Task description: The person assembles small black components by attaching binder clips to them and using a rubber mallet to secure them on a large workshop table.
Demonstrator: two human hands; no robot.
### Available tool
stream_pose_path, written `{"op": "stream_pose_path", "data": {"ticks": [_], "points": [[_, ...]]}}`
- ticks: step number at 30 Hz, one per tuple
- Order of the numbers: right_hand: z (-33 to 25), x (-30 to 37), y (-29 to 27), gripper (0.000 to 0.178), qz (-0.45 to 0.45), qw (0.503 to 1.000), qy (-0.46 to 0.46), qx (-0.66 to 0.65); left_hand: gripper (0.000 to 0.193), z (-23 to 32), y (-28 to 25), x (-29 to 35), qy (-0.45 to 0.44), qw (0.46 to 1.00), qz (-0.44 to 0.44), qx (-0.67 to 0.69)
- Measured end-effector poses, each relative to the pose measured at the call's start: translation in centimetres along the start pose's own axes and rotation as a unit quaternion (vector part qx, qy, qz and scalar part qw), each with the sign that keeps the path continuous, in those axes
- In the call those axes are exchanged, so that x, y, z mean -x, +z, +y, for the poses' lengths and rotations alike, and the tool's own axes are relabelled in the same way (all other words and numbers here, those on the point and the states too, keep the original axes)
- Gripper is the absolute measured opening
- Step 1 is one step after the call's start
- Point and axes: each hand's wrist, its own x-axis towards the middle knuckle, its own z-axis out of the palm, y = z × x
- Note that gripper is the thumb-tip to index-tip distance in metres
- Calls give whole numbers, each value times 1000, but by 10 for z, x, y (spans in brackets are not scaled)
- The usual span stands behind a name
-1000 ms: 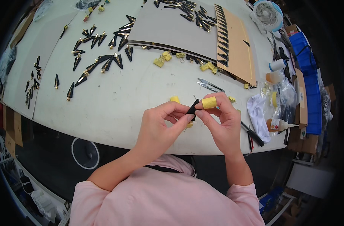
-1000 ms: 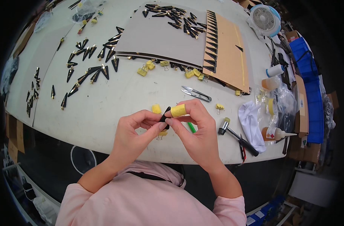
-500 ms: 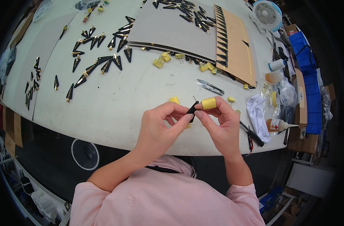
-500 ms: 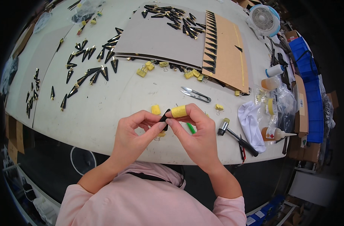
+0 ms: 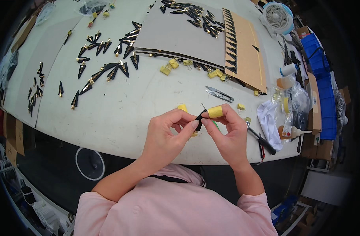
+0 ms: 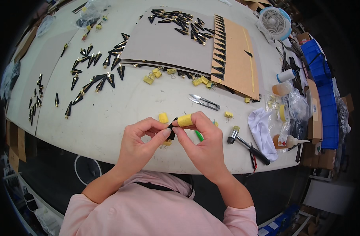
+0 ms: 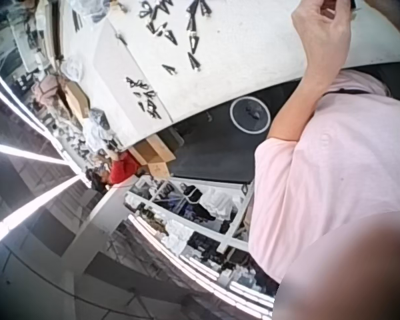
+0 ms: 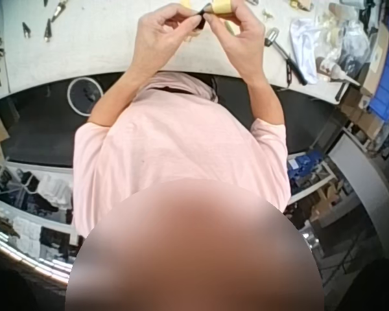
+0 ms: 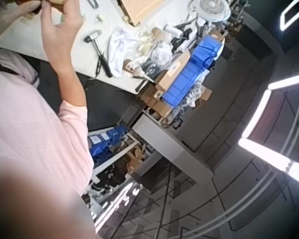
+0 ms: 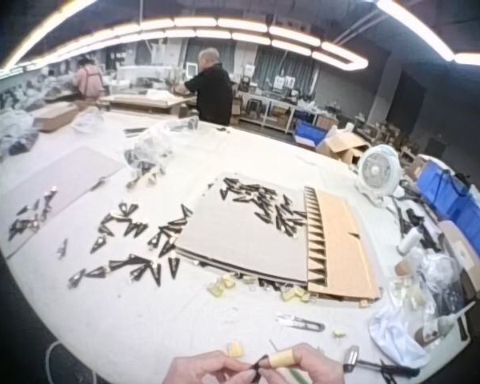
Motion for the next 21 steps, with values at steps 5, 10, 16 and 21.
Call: {"op": "stream_pose_path", "data": {"ticks": [5,10,16,21], "points": [[3,0,2,9,18,999,18,-26,15,1,-4,1,-50,997,-26,43],[2,0,2,9,14,998,34,-43,18,-9,-6,3,-108,985,-66,120],[2,2,2,9,15,998,37,-47,18,-4,2,1,-63,996,-32,56],[2,3,2,10,5,999,29,-37,16,-5,2,1,-56,997,-20,48]]}}
